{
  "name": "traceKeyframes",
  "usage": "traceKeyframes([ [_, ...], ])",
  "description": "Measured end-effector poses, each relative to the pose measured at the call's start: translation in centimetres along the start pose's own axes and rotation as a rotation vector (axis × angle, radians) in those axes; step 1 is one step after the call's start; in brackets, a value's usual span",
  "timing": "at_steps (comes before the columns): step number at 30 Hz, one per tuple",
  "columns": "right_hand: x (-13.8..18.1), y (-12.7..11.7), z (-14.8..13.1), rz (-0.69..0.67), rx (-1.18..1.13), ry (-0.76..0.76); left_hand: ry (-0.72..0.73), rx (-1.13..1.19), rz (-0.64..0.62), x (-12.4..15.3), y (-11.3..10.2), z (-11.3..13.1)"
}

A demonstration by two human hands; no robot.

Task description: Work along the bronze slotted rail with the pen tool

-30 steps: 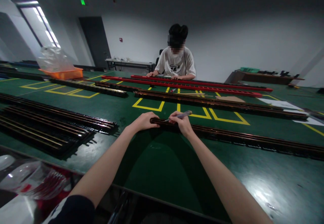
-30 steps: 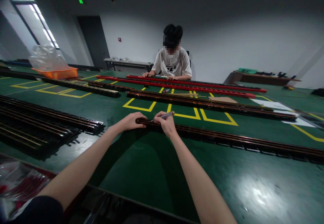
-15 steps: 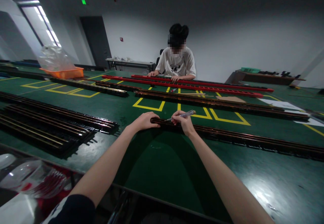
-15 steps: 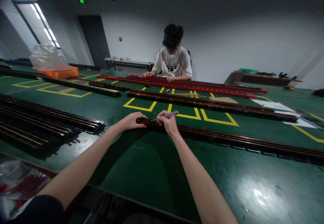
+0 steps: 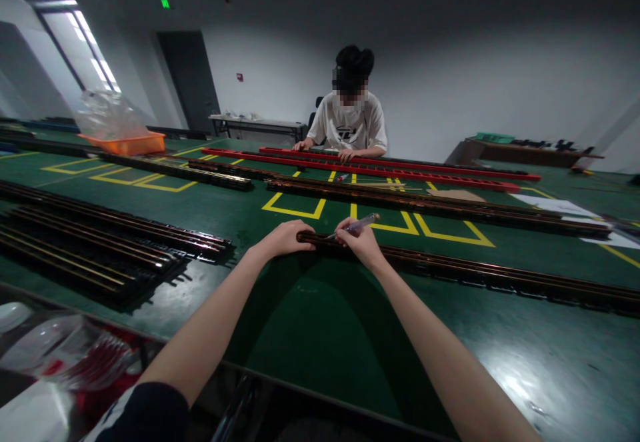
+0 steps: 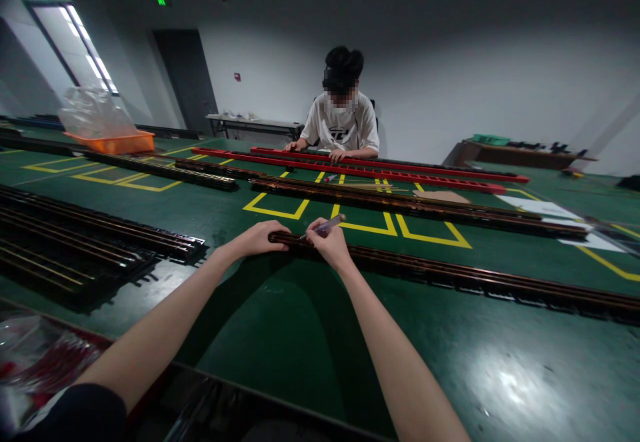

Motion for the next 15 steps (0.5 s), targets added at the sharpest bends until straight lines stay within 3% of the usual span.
traceKeyframes([
  [15, 0.1, -0.5, -0.1, 0.024, 0.061, -0.005, -0.053, -0.182, -0.018, 0.1, -0.6, 1.1],
])
Point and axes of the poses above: each hand's wrist, its own x-axis away from the middle knuckle, its own y-axis out of the palm, z = x × y, the point moved 6 cm from there along -x, towards the middle knuckle, and after that the axes turned 3 degrees about -z, right-handed, at the moved point
